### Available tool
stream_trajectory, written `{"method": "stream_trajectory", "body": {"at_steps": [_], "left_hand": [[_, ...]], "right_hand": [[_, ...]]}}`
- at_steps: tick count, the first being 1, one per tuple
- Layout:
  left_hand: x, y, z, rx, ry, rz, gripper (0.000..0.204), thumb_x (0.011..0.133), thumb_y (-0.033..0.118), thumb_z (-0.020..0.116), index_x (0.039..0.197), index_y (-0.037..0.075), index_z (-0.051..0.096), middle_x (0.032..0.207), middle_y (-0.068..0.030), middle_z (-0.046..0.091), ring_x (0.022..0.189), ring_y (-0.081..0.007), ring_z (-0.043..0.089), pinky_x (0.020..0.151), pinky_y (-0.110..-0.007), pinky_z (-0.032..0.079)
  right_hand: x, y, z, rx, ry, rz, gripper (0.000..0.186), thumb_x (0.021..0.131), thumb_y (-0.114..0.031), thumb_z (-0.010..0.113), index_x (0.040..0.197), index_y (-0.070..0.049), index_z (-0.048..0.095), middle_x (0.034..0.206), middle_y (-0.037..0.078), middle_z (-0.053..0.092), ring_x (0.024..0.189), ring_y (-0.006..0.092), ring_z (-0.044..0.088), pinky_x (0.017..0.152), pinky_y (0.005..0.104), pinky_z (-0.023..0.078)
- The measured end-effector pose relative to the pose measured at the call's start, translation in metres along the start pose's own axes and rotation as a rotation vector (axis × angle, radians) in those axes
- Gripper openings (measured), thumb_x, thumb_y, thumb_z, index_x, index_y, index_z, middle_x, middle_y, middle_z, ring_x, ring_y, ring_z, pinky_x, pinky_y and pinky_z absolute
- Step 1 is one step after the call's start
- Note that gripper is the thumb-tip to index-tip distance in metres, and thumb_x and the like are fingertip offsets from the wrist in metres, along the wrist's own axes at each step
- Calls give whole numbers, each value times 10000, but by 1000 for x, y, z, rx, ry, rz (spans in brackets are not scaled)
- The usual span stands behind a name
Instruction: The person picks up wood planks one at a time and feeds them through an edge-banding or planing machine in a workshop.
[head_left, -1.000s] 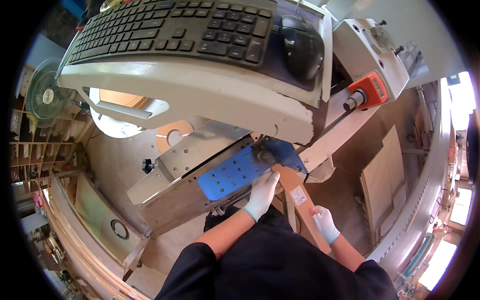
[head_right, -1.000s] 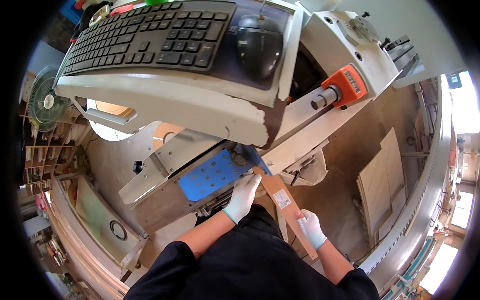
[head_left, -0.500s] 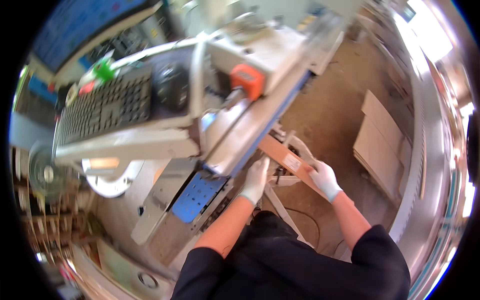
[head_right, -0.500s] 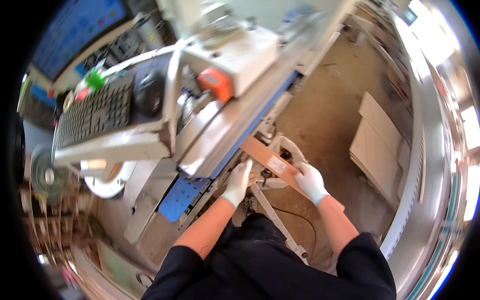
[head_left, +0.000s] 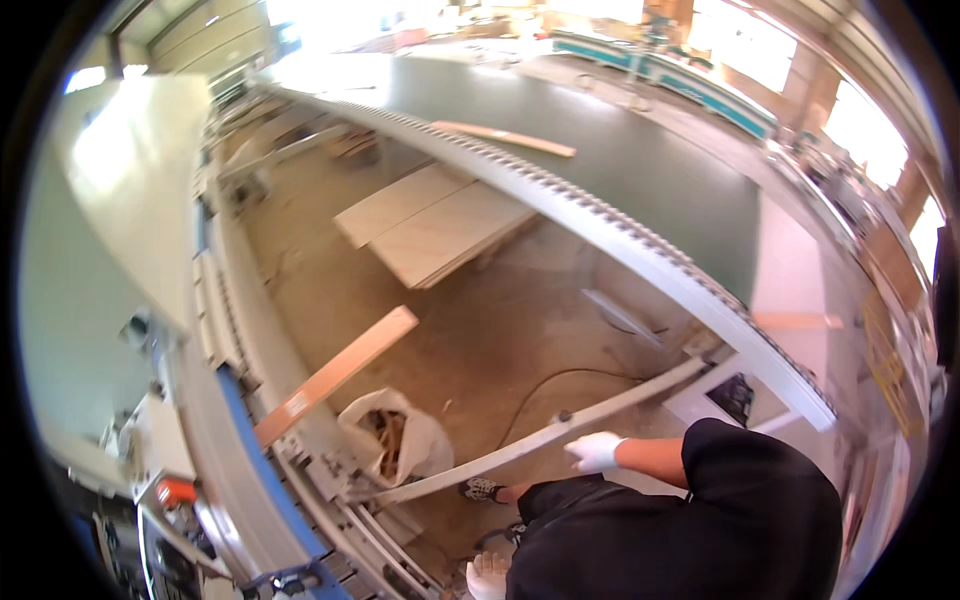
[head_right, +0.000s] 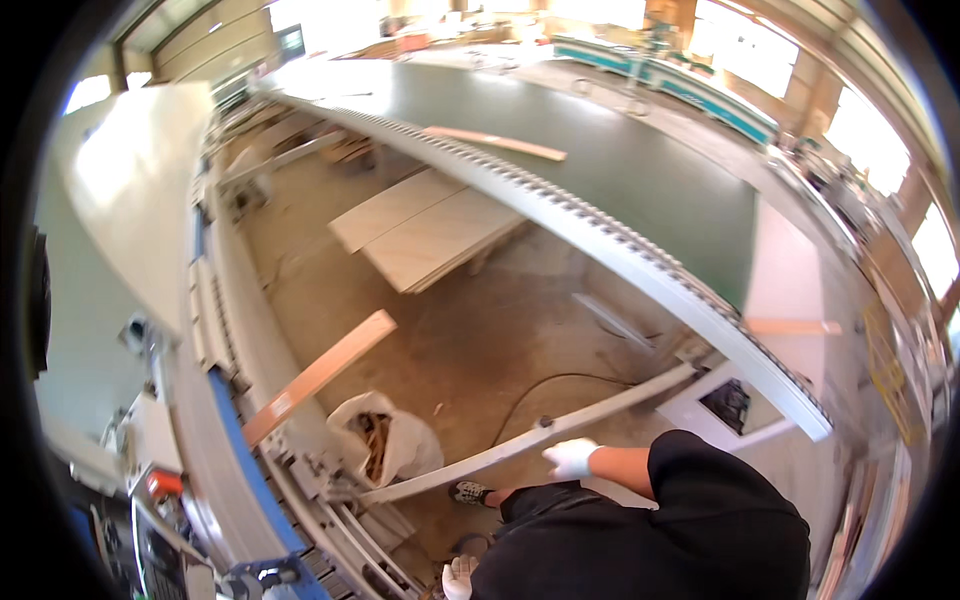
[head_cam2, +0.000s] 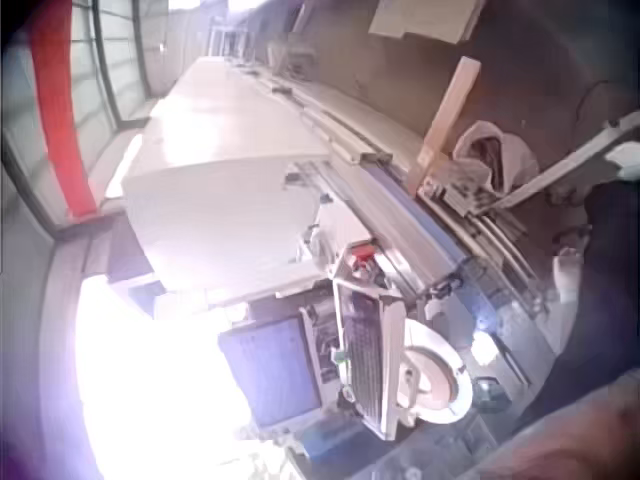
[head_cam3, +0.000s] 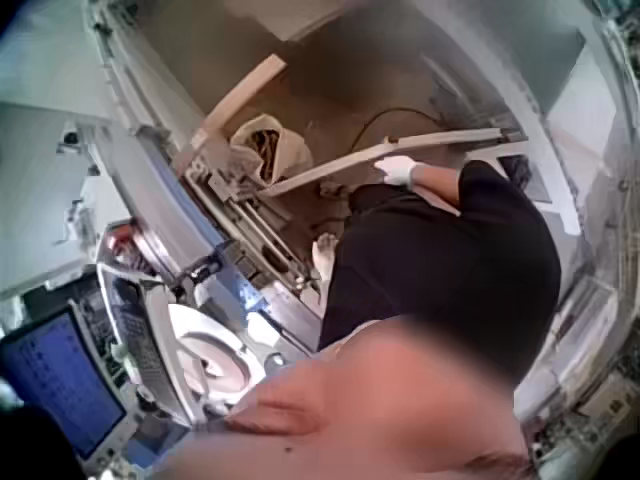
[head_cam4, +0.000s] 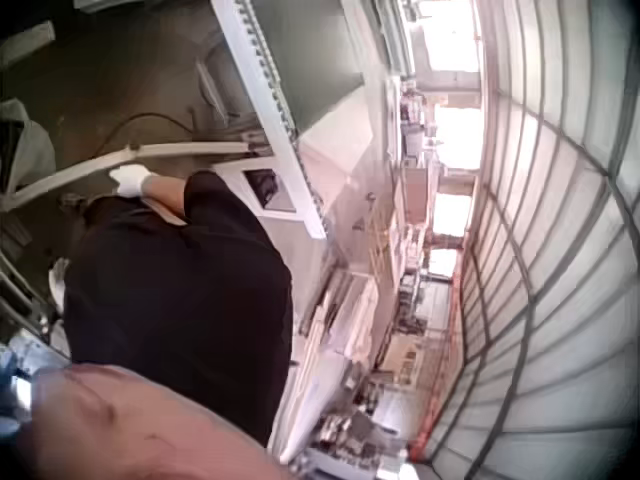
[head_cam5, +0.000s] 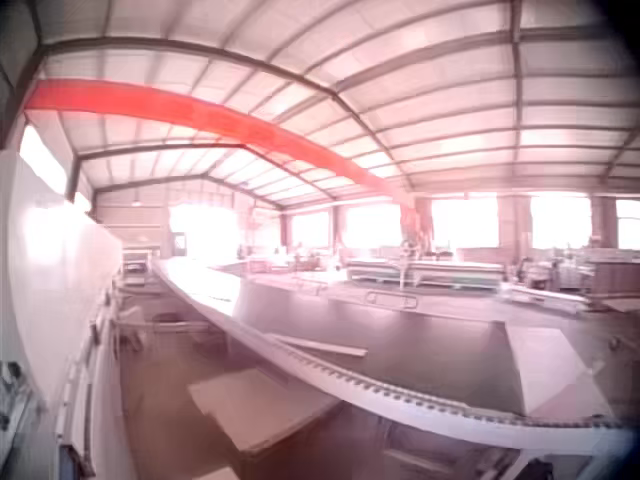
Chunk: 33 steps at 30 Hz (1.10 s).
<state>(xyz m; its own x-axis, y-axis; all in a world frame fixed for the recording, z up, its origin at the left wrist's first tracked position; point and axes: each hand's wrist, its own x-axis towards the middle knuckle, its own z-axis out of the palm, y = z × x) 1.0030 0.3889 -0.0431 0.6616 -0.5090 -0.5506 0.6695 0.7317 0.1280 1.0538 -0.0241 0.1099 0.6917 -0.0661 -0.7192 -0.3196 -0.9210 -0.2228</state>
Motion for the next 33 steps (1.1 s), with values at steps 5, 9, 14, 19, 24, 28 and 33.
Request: {"method": "stream_trajectory", "body": {"at_steps": [5, 9, 14, 19, 24, 28, 33], "left_hand": [[42, 3, -9, 259, 301, -171, 419, 1019, 386, 436, 1224, 35, 535, 1227, -124, 580, 1174, -340, 505, 1030, -473, 407], [75, 2, -10, 468, 340, -191, 528, 999, 417, 453, 1366, 38, 447, 1355, -116, 509, 1244, -328, 463, 1073, -462, 361], [104, -25, 64, 630, 300, -150, 555, 1007, 418, 438, 1403, 29, 423, 1435, -132, 460, 1343, -342, 388, 1122, -460, 296], [113, -87, 99, 888, 342, -167, 615, 1019, 383, 437, 1476, -14, 331, 1507, -202, 382, 1408, -385, 339, 1177, -473, 255], [119, -114, 19, 1606, 262, -412, 541, 1021, 399, 411, 1359, -21, 467, 1423, -184, 460, 1270, -343, 470, 1055, -418, 393], [119, -170, 29, 1786, 332, -573, 375, 1036, 308, 444, 1227, -4, 523, 1242, -142, 541, 994, -257, 556, 862, -395, 509], [95, -272, 80, 1905, 248, -321, 355, 1007, 276, 487, 1195, -13, 569, 1144, -134, 598, 957, -245, 595, 840, -379, 519]], "right_hand": [[-89, 151, 70, 288, 274, 487, 500, 917, -418, 551, 1259, -56, 598, 1226, 206, 645, 1140, 384, 607, 969, 465, 469], [-139, 189, 96, 503, 511, 559, 414, 931, -387, 555, 1189, -77, 649, 1172, 198, 667, 1112, 383, 614, 940, 460, 478], [-184, 226, 89, 461, 789, 474, 309, 923, -320, 555, 1115, -115, 684, 1061, 165, 698, 1000, 358, 651, 865, 460, 505], [-217, 337, 54, 256, 1452, 418, 213, 806, -130, 642, 1000, -60, 695, 928, 159, 699, 862, 361, 662, 785, 437, 539], [-229, 508, 39, 587, 1566, 710, 326, 838, -194, 642, 1113, -20, 664, 1081, 218, 675, 1016, 376, 642, 910, 433, 504], [-220, 620, 48, 812, 1244, 864, 404, 840, -275, 670, 1145, -10, 659, 1173, 254, 639, 1130, 394, 591, 993, 432, 460], [-210, 677, 43, 617, 846, 903, 516, 833, -233, 670, 1304, -55, 559, 1393, 210, 504, 1262, 370, 506, 1030, 425, 445]]}}
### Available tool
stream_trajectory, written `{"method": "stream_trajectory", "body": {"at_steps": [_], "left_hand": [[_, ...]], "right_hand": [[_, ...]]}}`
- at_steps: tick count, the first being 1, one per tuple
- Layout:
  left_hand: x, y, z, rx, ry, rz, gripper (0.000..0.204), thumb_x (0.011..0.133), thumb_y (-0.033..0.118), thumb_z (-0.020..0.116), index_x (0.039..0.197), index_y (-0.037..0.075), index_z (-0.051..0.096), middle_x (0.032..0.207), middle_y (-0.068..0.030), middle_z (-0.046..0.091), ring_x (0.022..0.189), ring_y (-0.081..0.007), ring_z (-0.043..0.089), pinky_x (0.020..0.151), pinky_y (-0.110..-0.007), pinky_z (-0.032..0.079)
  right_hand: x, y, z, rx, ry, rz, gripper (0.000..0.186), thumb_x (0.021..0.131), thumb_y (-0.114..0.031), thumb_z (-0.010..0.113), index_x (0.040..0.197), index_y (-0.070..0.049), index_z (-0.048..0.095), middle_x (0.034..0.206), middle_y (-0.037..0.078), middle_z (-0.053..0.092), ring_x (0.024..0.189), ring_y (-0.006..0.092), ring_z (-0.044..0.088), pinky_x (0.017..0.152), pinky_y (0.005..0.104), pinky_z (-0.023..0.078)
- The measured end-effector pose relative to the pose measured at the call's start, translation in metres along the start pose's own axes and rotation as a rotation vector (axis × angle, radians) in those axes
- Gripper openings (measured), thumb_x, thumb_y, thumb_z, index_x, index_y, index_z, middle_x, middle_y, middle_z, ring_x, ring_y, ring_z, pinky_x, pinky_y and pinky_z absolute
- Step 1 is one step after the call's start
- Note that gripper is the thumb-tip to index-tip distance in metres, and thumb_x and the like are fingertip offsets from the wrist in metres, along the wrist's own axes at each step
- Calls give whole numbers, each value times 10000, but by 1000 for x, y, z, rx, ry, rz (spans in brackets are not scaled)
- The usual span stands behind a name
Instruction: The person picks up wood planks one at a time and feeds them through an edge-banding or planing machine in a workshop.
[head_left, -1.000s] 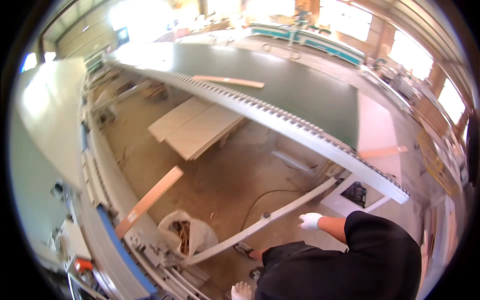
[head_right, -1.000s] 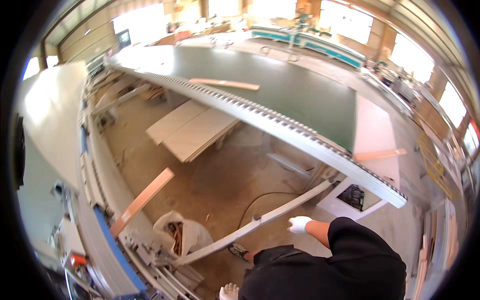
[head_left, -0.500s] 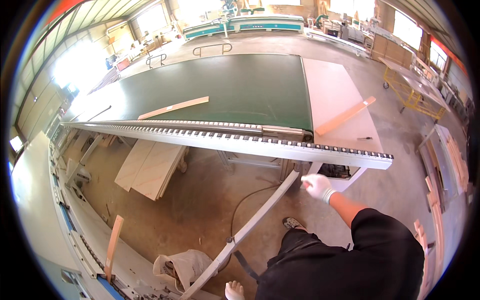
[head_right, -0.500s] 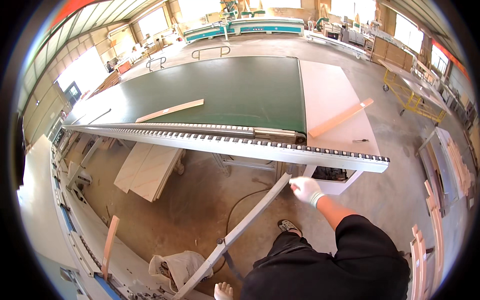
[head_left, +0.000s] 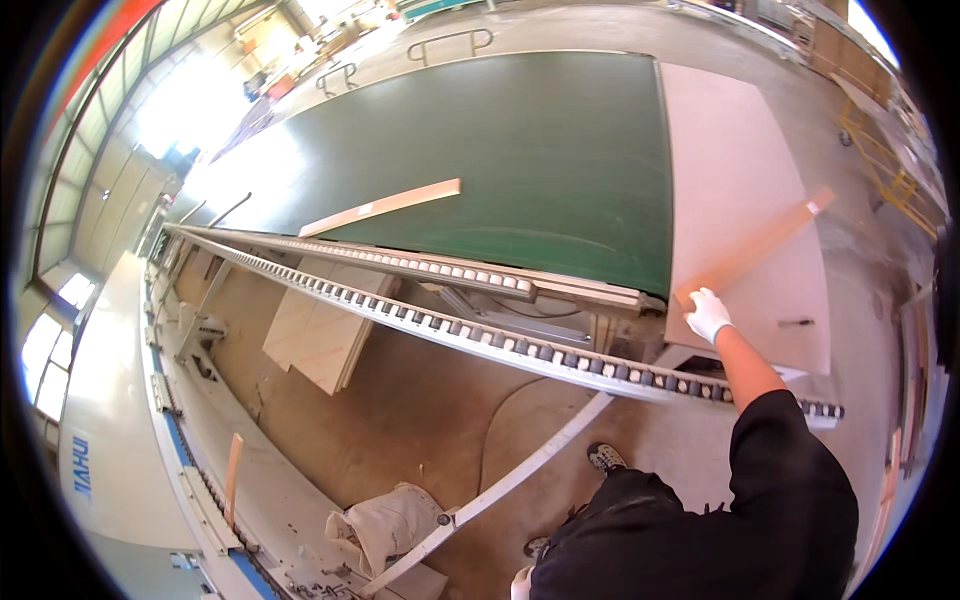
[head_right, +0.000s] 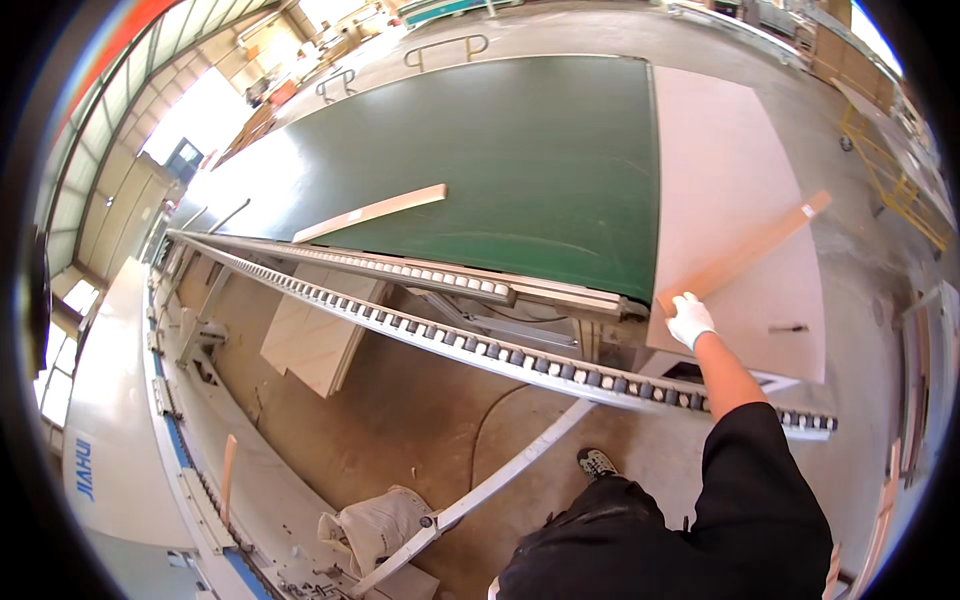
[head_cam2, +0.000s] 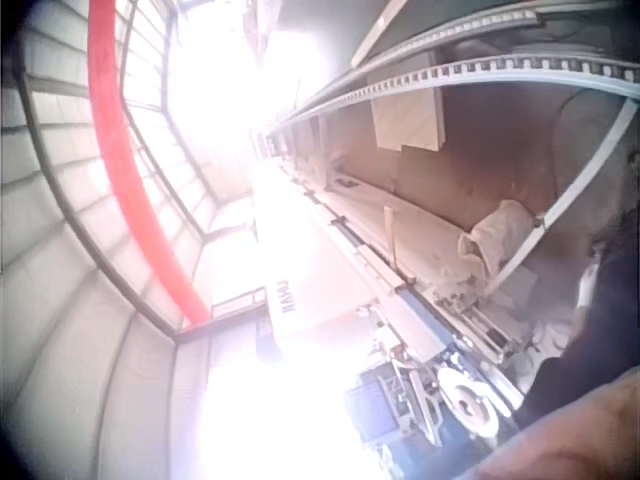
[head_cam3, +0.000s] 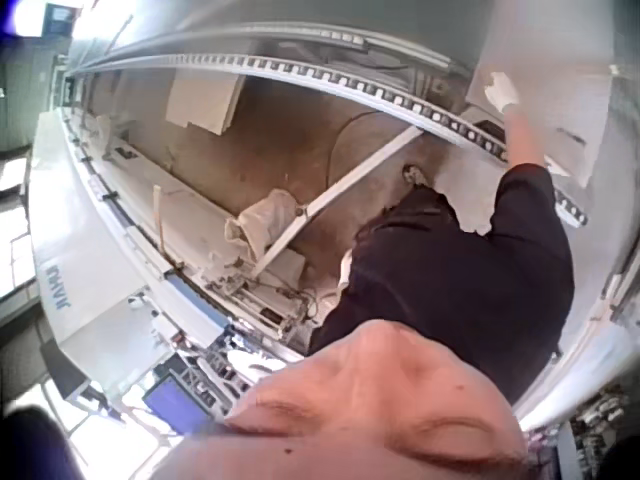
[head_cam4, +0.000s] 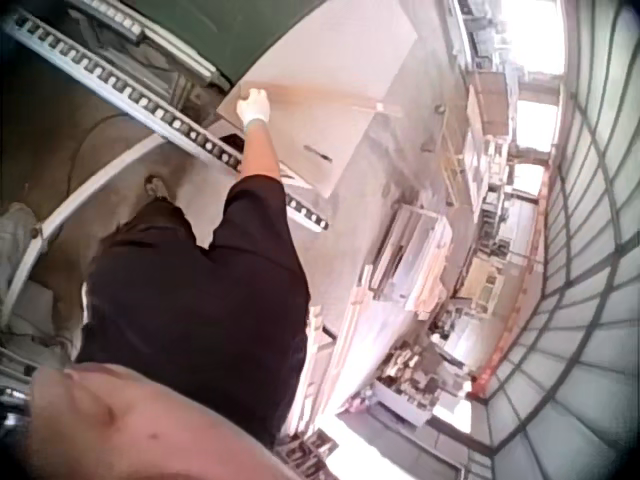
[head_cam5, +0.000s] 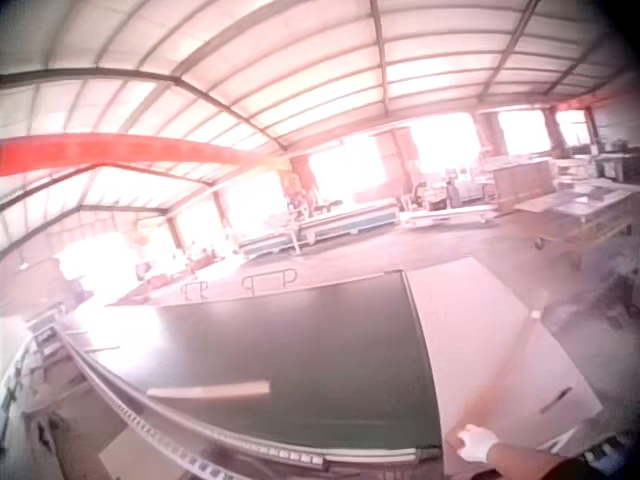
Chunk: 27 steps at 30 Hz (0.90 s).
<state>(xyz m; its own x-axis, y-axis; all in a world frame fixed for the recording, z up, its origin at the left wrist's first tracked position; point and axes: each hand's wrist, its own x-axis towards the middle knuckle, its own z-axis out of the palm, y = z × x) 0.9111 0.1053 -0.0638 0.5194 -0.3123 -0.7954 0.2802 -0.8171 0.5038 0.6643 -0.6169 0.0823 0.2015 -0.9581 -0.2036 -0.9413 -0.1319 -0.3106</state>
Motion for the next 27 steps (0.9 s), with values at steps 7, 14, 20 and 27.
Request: {"method": "stream_trajectory", "body": {"at_steps": [7, 14, 20, 27], "left_hand": [[-6, 59, 29, 61, 165, 131, 328, 965, 230, 547, 1151, -27, 634, 1008, -123, 677, 904, -229, 650, 810, -357, 532], [-32, 170, 37, -130, 263, 177, 387, 969, 212, 535, 1215, -77, 612, 1063, -153, 700, 959, -219, 675, 860, -333, 536], [-31, 344, 72, -190, 122, 505, 365, 1007, 214, 529, 1262, -40, 597, 1191, -161, 675, 1135, -219, 619, 1008, -319, 447], [-63, 518, 136, 11, -410, 750, 489, 1016, 312, 536, 1376, -16, 491, 1295, -146, 608, 1193, -193, 573, 1025, -309, 432]], "right_hand": [[44, 1, -14, -539, -223, -129, 719, 824, -107, 592, 1495, -115, 332, 1571, 91, 298, 1430, 308, 316, 1063, 458, 414], [30, 5, -15, -561, -292, -651, 457, 769, -167, 649, 1220, -104, 611, 1222, 126, 595, 1323, 314, 441, 1078, 496, 362], [-28, -17, -58, -72, -214, -816, 490, 605, -188, 723, 1075, -59, 663, 1063, 122, 656, 1101, 302, 573, 1044, 439, 384], [-89, -111, -141, 216, -54, -1030, 453, 593, -170, 719, 1028, -56, 662, 983, 123, 678, 957, 327, 625, 917, 439, 463]]}}
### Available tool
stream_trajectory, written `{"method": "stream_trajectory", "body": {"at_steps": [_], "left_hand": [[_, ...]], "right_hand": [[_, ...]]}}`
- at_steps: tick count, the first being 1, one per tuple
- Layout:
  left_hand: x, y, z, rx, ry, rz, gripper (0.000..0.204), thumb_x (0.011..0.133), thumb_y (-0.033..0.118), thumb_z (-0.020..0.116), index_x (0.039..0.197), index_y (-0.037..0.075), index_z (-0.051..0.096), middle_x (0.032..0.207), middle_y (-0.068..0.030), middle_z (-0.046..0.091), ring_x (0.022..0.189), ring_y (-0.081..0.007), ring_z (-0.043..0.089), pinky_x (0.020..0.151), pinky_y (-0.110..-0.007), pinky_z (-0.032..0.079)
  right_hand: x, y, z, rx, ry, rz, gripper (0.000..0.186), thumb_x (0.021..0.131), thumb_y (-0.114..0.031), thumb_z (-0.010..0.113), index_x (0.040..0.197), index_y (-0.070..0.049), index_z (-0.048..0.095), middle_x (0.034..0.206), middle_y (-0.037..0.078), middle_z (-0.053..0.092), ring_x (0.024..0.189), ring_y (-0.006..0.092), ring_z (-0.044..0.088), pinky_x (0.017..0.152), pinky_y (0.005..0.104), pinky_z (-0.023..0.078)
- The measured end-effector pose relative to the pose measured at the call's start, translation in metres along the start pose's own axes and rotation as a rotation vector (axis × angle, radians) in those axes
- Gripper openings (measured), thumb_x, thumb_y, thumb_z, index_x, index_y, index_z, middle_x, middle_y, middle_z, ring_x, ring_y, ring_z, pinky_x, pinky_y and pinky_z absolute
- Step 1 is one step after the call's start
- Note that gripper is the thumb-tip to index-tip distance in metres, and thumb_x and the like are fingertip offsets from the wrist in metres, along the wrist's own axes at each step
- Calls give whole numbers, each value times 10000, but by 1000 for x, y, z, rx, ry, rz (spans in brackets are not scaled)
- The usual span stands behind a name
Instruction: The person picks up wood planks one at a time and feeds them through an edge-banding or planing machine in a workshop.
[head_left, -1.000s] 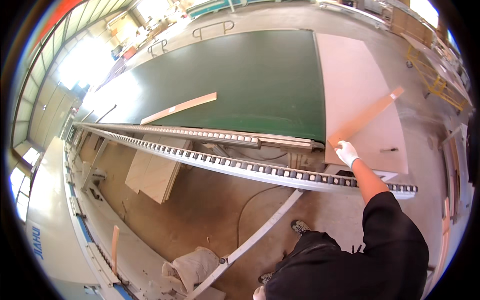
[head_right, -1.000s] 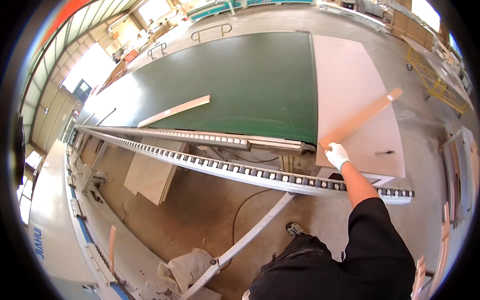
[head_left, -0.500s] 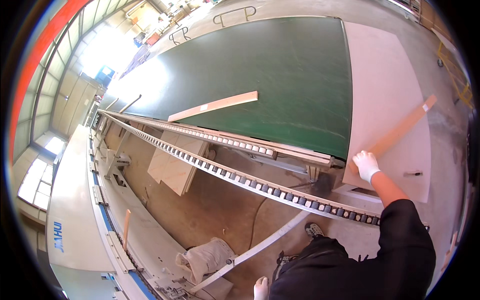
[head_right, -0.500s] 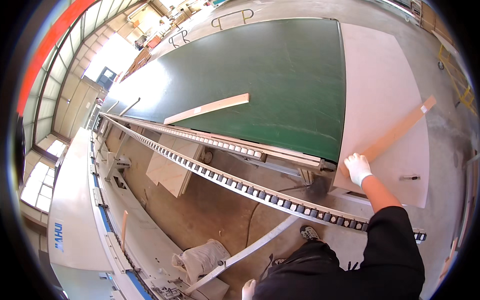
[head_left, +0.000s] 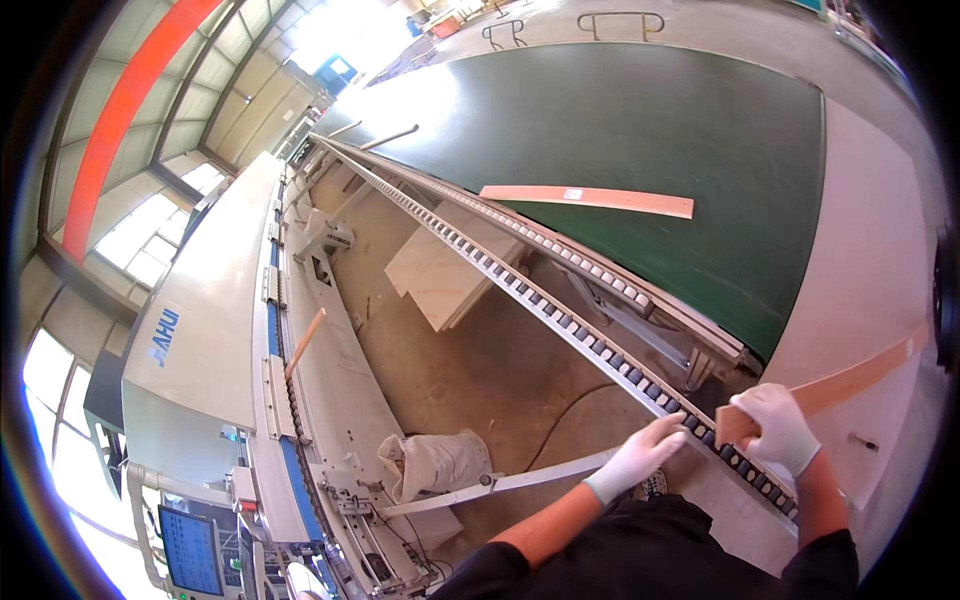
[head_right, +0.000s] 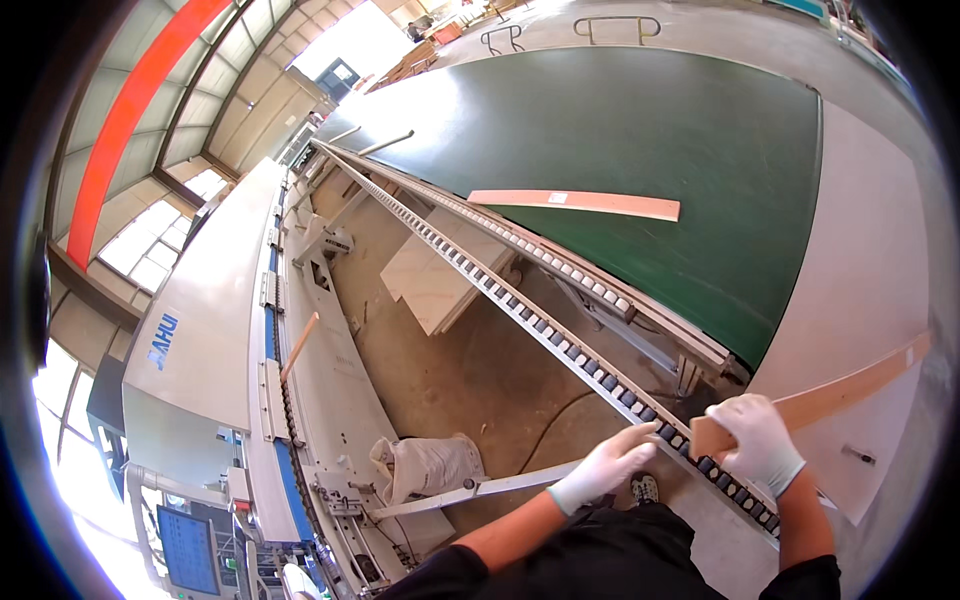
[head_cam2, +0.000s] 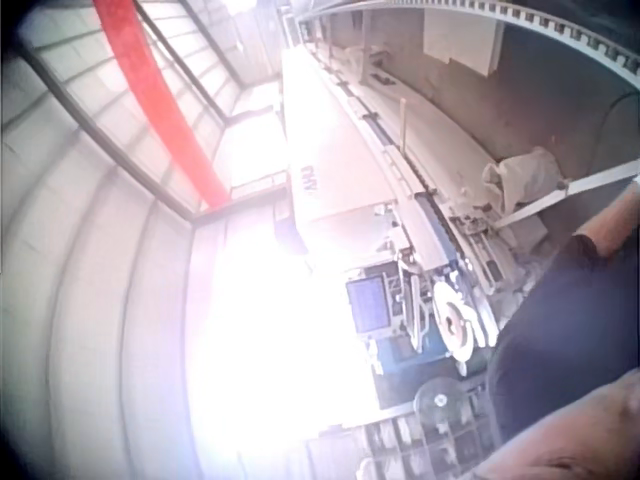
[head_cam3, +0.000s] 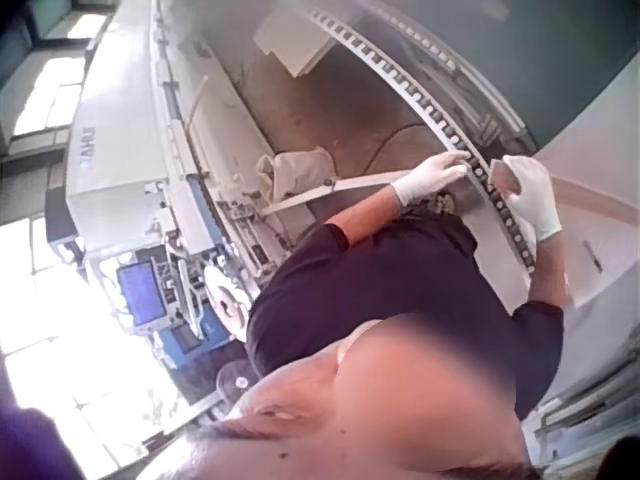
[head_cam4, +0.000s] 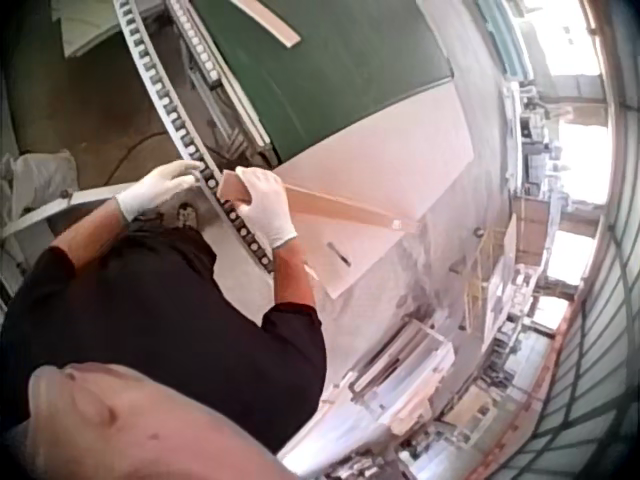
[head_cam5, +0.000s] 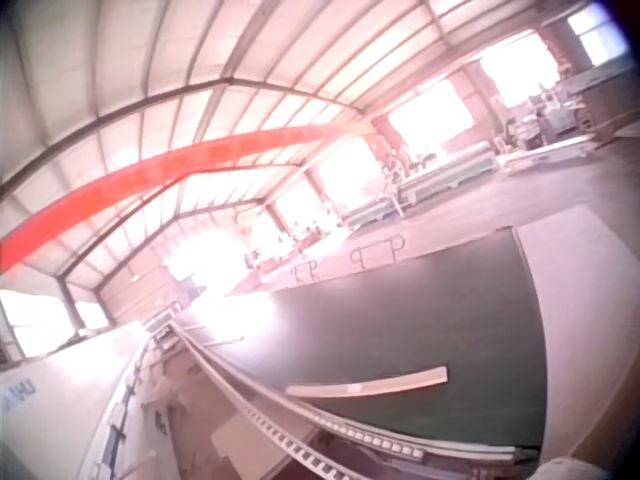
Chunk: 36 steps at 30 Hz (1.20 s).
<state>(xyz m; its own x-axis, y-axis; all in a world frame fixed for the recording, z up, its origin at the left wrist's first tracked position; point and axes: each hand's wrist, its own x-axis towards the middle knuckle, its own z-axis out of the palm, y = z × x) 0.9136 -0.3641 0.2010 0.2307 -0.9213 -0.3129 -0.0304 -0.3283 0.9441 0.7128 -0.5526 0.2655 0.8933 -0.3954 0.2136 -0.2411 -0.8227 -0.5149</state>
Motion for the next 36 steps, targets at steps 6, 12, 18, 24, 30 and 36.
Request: {"method": "stream_trajectory", "body": {"at_steps": [6, 12, 18, 24, 30, 36], "left_hand": [[0, -5, 43, -511, -40, -33, 480, 1032, 370, 519, 1319, -15, 499, 1215, -77, 598, 1105, -142, 562, 978, -300, 453], [-48, 2, 7, -541, 323, -205, 418, 1063, 393, 424, 1174, 24, 585, 1053, -61, 626, 929, -126, 601, 818, -295, 518], [-92, -15, -14, -592, 408, -146, 400, 1070, 386, 395, 1153, 46, 589, 1028, -65, 618, 849, -129, 612, 718, -288, 548], [-128, -15, -38, -497, 345, -90, 367, 1080, 341, 352, 1247, 48, 497, 1104, -123, 597, 912, -215, 659, 717, -335, 593], [-172, -51, -108, -53, 266, 357, 475, 1017, 397, 502, 1210, -37, 524, 1107, -120, 589, 1015, -196, 563, 913, -325, 450], [-156, -208, -180, 813, -157, -38, 338, 925, 250, 628, 1158, 5, 620, 1051, -233, 679, 978, -386, 659, 857, -437, 515]], "right_hand": [[0, -37, 49, 160, 5, -79, 565, 555, -198, 749, 1091, -50, 652, 1030, 118, 668, 1031, 322, 611, 947, 467, 452], [-8, -51, 45, 153, 239, 96, 522, 717, -135, 700, 1216, -19, 602, 1279, 196, 563, 1290, 328, 474, 1124, 470, 325], [-150, 73, 121, 147, 958, 713, 566, 884, 0, 471, 1446, -3, 400, 1473, 157, 417, 1401, 292, 367, 1171, 418, 280], [-132, 55, 142, 1674, 1378, 710, 210, 974, -236, 487, 1127, -108, 552, 1042, 54, 628, 981, 241, 615, 892, 426, 507], [-70, -16, 107, 1894, 1334, 884, 298, 1000, -383, 493, 1090, -119, 597, 1026, 91, 650, 968, 290, 617, 892, 506, 489], [-102, -89, 138, 1669, 1629, 631, 390, 946, -444, 625, 1169, -127, 576, 1051, 39, 628, 1029, 234, 589, 921, 434, 471]]}}
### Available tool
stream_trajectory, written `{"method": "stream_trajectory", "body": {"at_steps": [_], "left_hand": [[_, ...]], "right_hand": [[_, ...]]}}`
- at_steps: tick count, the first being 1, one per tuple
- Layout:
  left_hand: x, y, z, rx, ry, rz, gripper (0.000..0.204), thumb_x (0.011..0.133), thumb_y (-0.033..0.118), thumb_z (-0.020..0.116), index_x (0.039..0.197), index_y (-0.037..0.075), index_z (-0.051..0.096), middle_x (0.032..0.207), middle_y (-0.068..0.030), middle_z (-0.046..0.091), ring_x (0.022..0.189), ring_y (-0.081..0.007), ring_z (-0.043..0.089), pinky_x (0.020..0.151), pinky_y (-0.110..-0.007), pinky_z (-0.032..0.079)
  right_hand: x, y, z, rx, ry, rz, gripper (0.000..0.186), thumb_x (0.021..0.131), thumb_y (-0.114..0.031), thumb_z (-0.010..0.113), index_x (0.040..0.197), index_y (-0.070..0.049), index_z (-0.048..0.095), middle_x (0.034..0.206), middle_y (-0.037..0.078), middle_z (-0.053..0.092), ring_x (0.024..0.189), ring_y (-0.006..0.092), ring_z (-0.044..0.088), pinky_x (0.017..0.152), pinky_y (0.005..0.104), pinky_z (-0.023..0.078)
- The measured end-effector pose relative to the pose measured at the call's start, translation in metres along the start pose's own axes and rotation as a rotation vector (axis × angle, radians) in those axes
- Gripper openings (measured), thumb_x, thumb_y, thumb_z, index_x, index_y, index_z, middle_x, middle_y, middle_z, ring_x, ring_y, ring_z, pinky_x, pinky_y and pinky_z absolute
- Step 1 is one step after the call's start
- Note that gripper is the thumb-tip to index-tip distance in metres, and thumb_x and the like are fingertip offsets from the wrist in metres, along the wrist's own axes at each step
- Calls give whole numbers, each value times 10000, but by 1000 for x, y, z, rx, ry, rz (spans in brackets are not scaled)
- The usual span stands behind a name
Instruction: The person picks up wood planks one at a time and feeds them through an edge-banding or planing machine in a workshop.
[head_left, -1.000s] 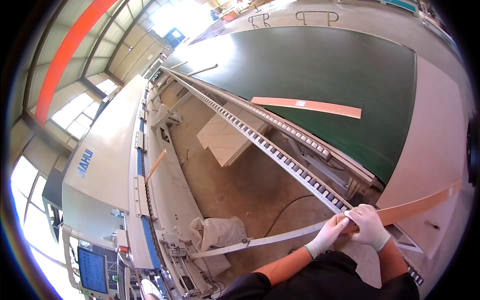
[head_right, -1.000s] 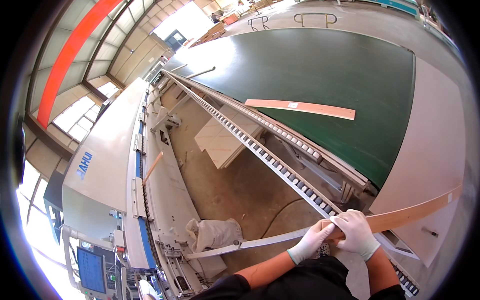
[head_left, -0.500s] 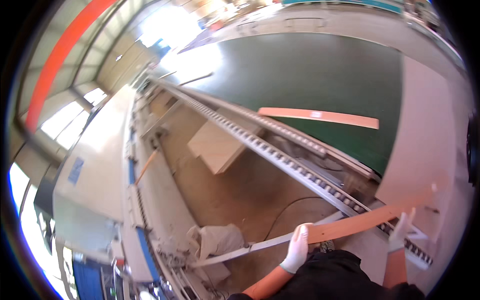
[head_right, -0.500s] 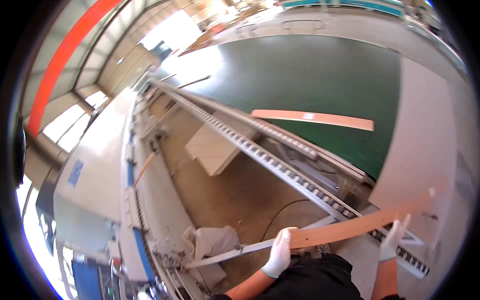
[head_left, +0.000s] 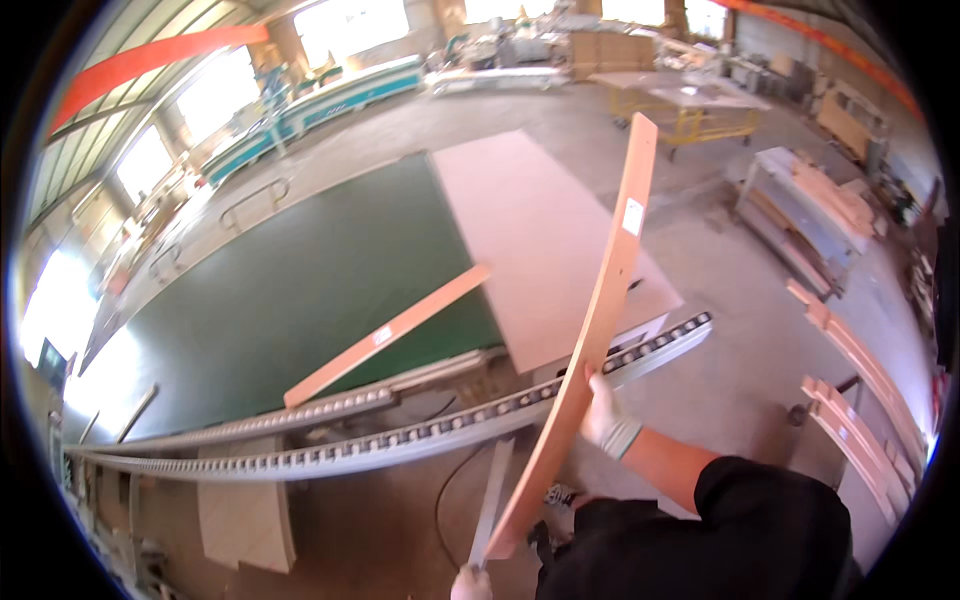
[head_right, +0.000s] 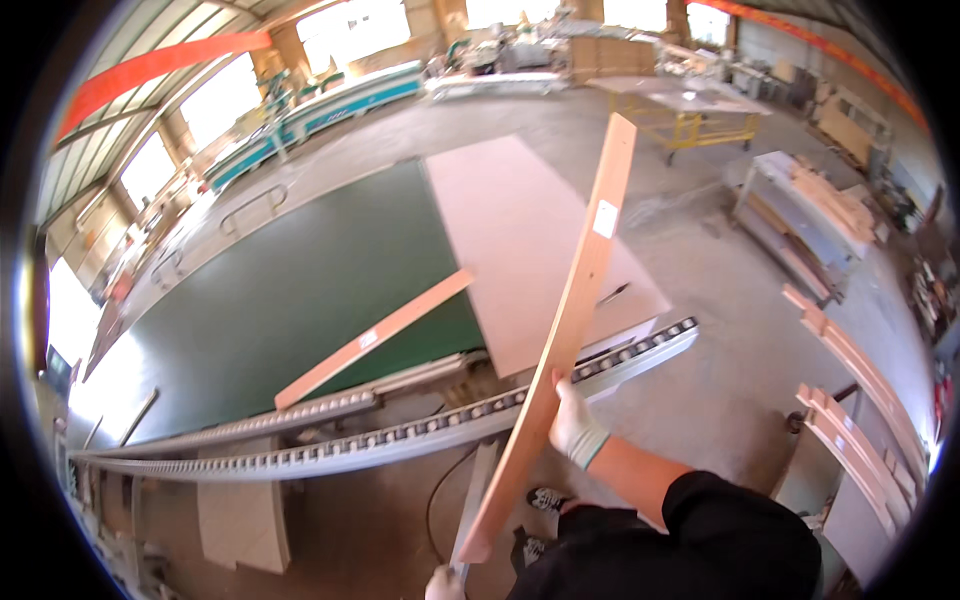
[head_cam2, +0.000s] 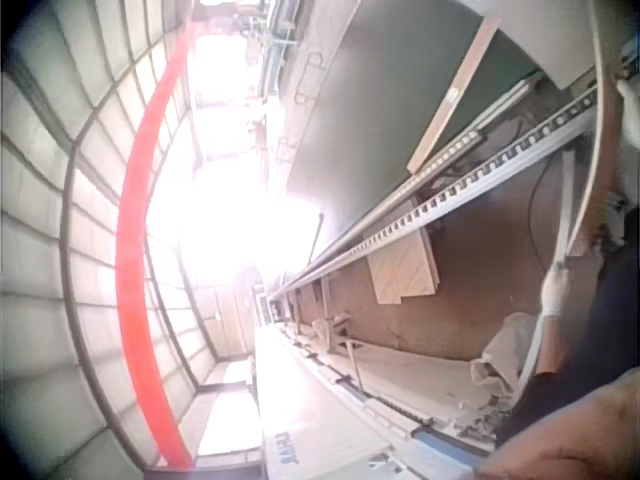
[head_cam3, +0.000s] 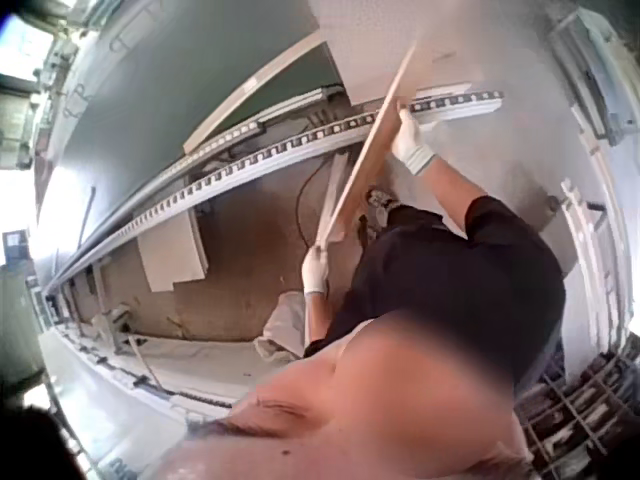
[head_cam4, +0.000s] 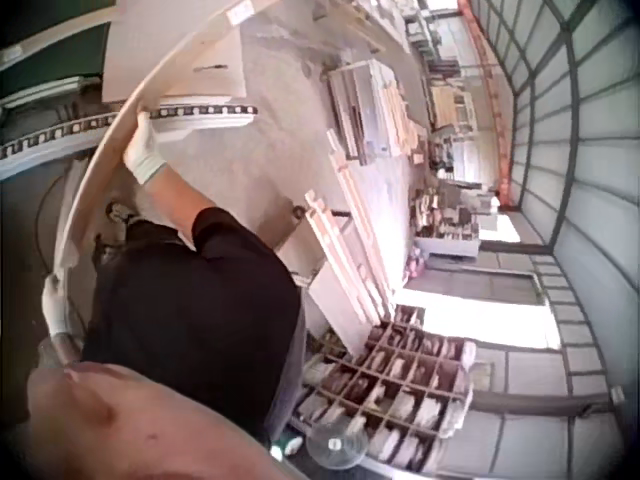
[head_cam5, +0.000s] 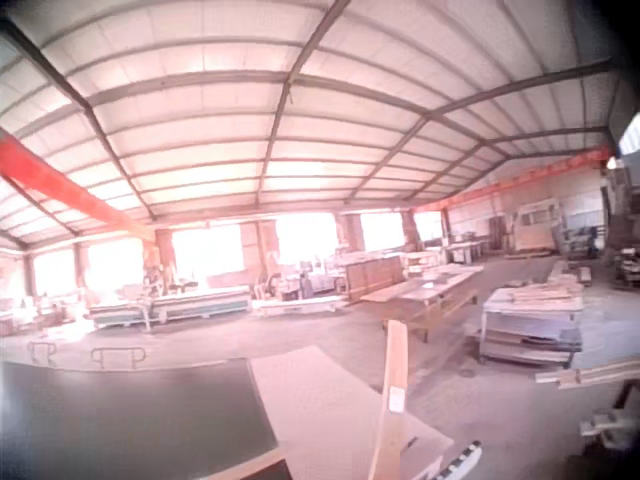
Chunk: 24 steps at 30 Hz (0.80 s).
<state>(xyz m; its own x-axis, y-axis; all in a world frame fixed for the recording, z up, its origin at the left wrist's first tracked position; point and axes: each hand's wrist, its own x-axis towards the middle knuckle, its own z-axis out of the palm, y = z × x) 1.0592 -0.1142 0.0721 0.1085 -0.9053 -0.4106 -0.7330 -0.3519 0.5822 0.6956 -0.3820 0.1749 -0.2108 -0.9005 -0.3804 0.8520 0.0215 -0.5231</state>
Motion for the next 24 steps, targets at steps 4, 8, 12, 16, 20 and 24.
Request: {"method": "stream_trajectory", "body": {"at_steps": [4, 8, 12, 16, 20, 24], "left_hand": [[21, 1, 32, -337, -148, 263, 359, 954, 240, 623, 1219, -2, 618, 1130, -164, 679, 1058, -288, 642, 919, -371, 494], [77, 57, 42, -654, -212, 278, 283, 976, 191, 607, 1193, 13, 643, 1169, -85, 652, 1116, -188, 569, 964, -320, 447], [104, 176, 37, -721, -324, 482, 266, 968, 175, 622, 1183, 21, 650, 1140, -59, 656, 1078, -156, 577, 945, -294, 454], [82, 301, 34, -788, -584, 524, 311, 979, 185, 609, 1220, -11, 620, 1174, -76, 644, 1115, -164, 564, 969, -298, 448], [62, 398, 85, -704, -866, 731, 527, 1019, 298, 549, 1405, -38, 425, 1325, -137, 570, 1171, -208, 557, 1006, -309, 418], [-17, 478, 130, -745, -1154, 819, 525, 988, 203, 605, 1430, -21, 432, 1378, -103, 553, 1266, -191, 513, 1108, -332, 359]], "right_hand": [[-44, -47, -44, -258, -58, -344, 481, 960, -425, 633, 1192, -9, 571, 1085, 12, 597, 986, 107, 541, 883, 279, 436], [-79, -100, -83, -619, 237, -725, 296, 948, -314, 657, 952, -18, 638, 854, -29, 594, 785, 75, 506, 696, 272, 436], [-107, -133, -154, -723, 437, -872, 135, 901, -142, 622, 848, -20, 648, 806, -45, 577, 755, 69, 506, 665, 264, 438], [-154, -150, -253, -811, 533, -838, 190, 939, -150, 590, 824, -7, 640, 815, -41, 597, 761, 80, 529, 668, 259, 449], [-209, -140, -278, -445, 540, -801, 338, 989, -230, 545, 738, -12, 603, 723, -61, 572, 660, 90, 523, 556, 299, 420], [-244, -94, -400, -529, 571, -763, 514, 1023, -461, 483, 798, -8, 576, 727, -17, 572, 658, 85, 499, 544, 279, 417]]}}
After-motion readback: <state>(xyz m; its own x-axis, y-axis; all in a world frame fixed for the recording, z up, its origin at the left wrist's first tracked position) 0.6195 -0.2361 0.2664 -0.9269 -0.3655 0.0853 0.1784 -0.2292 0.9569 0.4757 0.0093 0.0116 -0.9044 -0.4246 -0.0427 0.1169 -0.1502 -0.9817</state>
